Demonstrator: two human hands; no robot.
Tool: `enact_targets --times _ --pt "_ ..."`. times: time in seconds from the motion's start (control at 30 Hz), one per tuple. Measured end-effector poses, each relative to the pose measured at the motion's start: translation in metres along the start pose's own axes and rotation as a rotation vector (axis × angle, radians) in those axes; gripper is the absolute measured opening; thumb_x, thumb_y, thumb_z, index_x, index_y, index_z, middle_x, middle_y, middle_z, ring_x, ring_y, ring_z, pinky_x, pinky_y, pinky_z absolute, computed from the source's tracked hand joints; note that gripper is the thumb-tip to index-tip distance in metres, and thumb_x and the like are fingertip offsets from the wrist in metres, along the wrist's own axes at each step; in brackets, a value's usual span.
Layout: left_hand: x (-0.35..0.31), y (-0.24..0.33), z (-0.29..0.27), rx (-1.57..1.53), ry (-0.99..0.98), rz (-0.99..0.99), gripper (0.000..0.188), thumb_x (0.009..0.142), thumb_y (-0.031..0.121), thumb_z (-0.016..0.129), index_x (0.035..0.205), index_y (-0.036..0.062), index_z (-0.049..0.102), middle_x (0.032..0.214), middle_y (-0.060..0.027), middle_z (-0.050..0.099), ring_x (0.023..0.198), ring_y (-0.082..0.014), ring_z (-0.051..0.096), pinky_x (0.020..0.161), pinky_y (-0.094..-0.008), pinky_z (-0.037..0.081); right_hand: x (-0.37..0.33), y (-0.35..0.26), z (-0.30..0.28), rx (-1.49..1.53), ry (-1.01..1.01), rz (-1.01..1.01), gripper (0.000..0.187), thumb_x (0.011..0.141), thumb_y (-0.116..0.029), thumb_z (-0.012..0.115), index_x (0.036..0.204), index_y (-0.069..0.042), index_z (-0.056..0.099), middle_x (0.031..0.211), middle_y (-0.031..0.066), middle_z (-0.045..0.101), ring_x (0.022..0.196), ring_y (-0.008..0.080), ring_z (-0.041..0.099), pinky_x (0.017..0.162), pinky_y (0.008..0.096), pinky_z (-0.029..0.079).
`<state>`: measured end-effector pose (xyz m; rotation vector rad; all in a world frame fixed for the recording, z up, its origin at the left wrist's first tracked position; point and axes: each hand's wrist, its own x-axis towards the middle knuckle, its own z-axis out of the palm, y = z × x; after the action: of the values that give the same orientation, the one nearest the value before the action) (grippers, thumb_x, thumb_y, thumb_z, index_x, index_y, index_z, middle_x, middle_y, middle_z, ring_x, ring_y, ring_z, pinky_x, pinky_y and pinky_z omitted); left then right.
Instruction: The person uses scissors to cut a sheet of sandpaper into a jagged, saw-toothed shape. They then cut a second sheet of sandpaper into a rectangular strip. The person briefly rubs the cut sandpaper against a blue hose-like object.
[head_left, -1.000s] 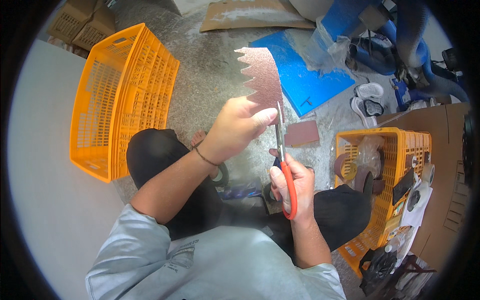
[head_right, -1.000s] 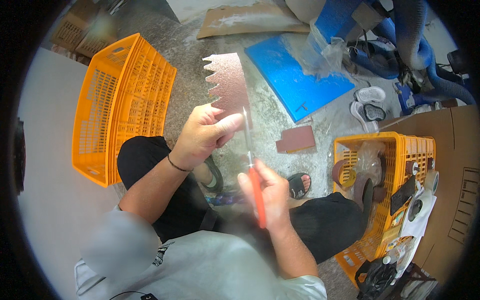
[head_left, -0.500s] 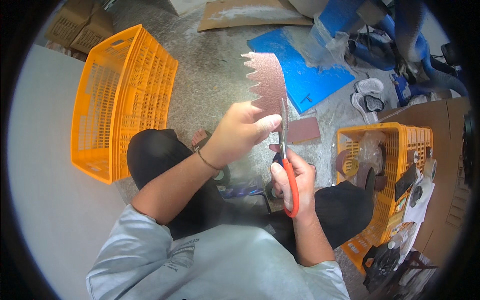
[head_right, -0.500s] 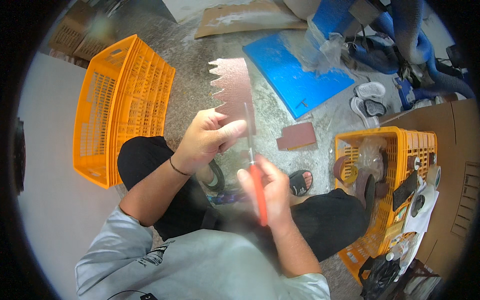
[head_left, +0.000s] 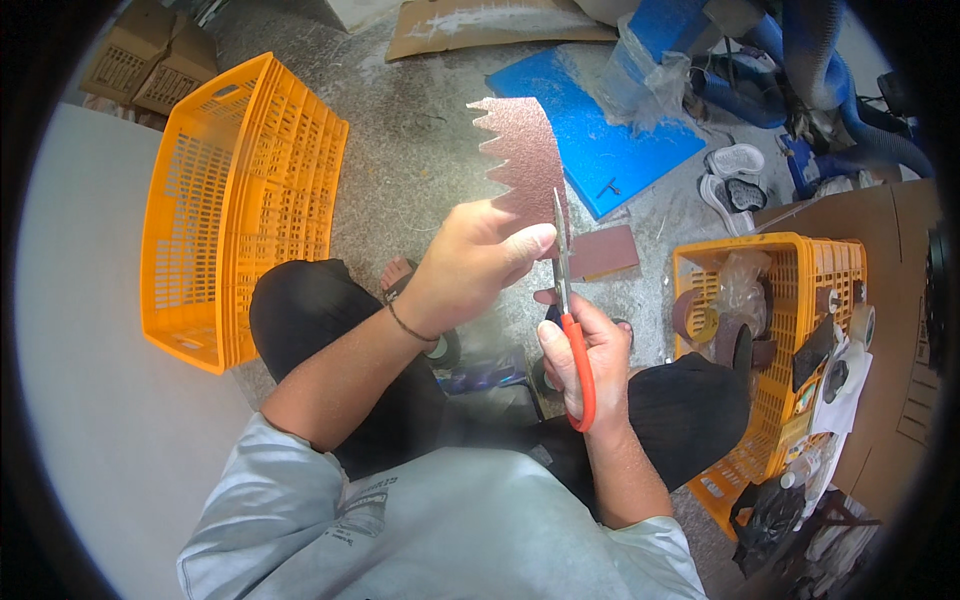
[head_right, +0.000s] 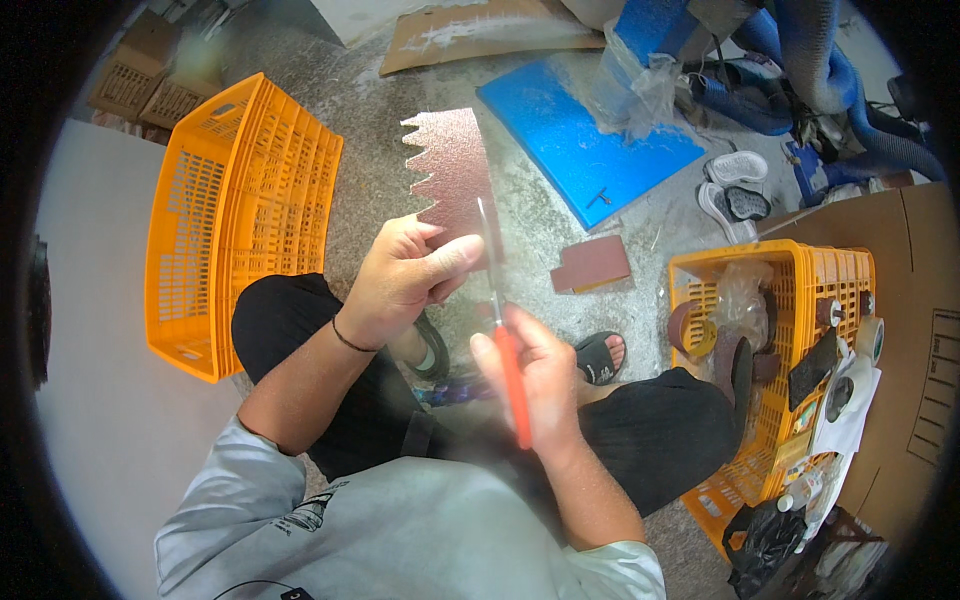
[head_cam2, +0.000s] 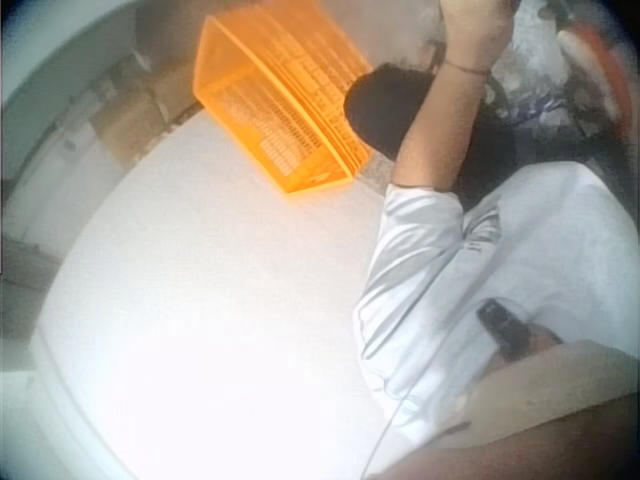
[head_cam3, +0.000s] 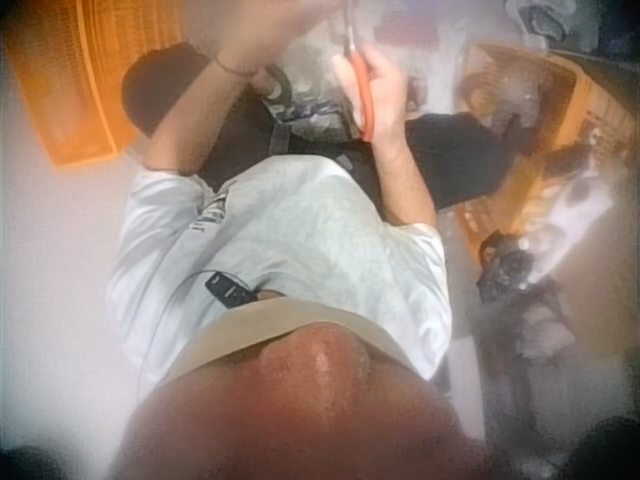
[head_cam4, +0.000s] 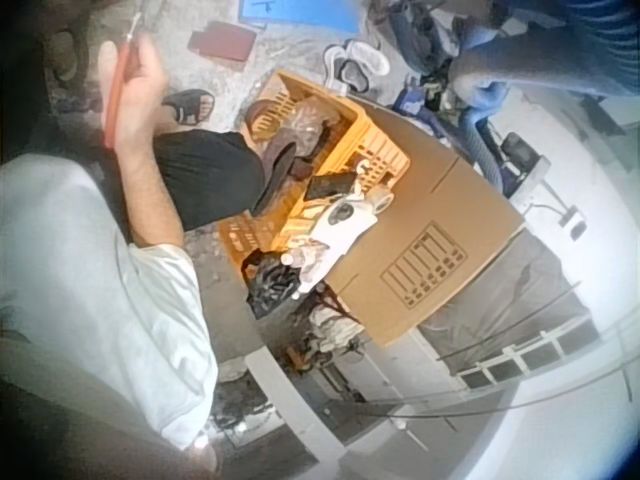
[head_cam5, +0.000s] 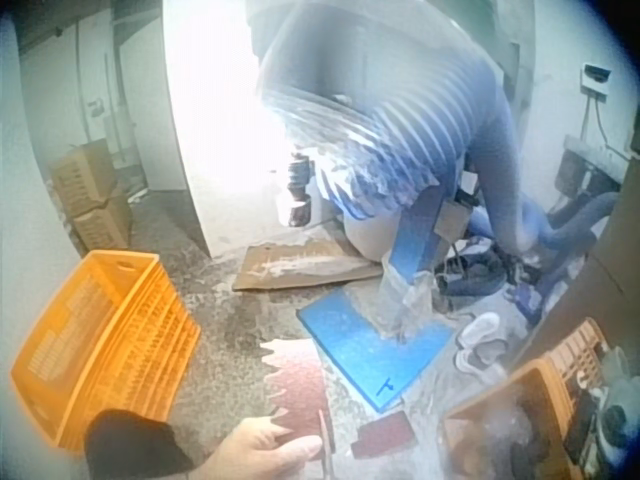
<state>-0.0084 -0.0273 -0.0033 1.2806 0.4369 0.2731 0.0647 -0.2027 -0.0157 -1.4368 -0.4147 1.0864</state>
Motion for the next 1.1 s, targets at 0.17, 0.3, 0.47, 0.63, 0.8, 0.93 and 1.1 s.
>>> enact_targets --times 0.17,0.3,0.47,0.63,0.8,0.93,1.1 --pt "0.000 0.001 0.000 0.009 0.016 -0.020 0.018 0.096 0.013 0.061 0.089 -0.0027 0.066 0.068 0.0056 0.049 0.060 -0.0033 0.041 0.052 -0.0231 0.033 0.000 -0.001 0.001 -0.082 0.019 -0.036 0.029 0.094 -0.012 0.063 0.119 0.003 0.060 0.062 -0.0058 0.047 0.045 0.0028 0.040 0.042 0.0198 0.031" --pt "-0.001 -0.001 -0.001 -0.035 0.029 -0.048 0.019 0.097 0.015 0.062 0.090 -0.0018 0.068 0.067 0.0067 0.048 0.058 -0.0025 0.039 0.050 -0.0223 0.031 0.000 -0.002 0.002 -0.130 0.052 -0.032 0.026 0.093 -0.010 0.065 0.116 0.002 0.062 0.064 -0.0054 0.049 0.045 0.0033 0.042 0.042 0.0203 0.033" --pt "0.000 -0.003 -0.001 -0.067 0.037 -0.073 0.020 0.096 0.017 0.063 0.093 -0.0010 0.070 0.067 0.0073 0.049 0.058 -0.0015 0.039 0.050 -0.0214 0.029 0.000 0.001 0.001 -0.110 0.059 -0.026 0.029 0.091 -0.007 0.066 0.119 0.001 0.061 0.068 -0.0057 0.050 0.046 0.0034 0.043 0.042 0.0205 0.035" --pt "0.001 -0.002 0.000 -0.058 0.053 -0.103 0.019 0.096 0.018 0.064 0.082 0.0050 0.062 0.061 0.0056 0.045 0.052 -0.0032 0.035 0.048 -0.0220 0.025 0.004 0.010 -0.001 -0.029 -0.031 -0.026 0.042 0.093 -0.017 0.068 0.128 0.000 0.055 0.073 -0.0053 0.050 0.055 0.0034 0.044 0.050 0.0195 0.036" --pt "-0.005 -0.008 0.006 -0.109 0.007 -0.090 0.018 0.096 0.017 0.064 0.082 0.0045 0.062 0.064 0.0058 0.047 0.055 -0.0029 0.038 0.050 -0.0218 0.028 0.004 0.011 -0.005 0.035 -0.025 0.013 0.046 0.089 -0.017 0.073 0.126 0.003 0.054 0.086 -0.0020 0.057 0.074 0.0040 0.051 0.064 0.0217 0.044" --pt "-0.006 -0.012 0.000 -0.060 -0.051 -0.087 0.017 0.095 0.015 0.063 0.092 -0.0003 0.068 0.069 0.0054 0.051 0.059 -0.0023 0.042 0.051 -0.0217 0.033 0.003 0.008 -0.004 -0.010 -0.023 -0.006 0.042 0.090 -0.017 0.071 0.124 0.003 0.054 0.084 -0.0022 0.057 0.073 0.0043 0.050 0.063 0.0223 0.044" --pt "-0.006 -0.011 0.001 -0.042 -0.056 -0.074 0.017 0.096 0.015 0.062 0.091 0.0001 0.067 0.068 0.0061 0.050 0.058 -0.0023 0.041 0.050 -0.0222 0.032 0.002 0.007 -0.001 -0.009 0.016 0.017 0.036 0.092 -0.017 0.070 0.119 0.003 0.057 0.080 -0.0017 0.058 0.070 0.0048 0.050 0.062 0.0229 0.044"
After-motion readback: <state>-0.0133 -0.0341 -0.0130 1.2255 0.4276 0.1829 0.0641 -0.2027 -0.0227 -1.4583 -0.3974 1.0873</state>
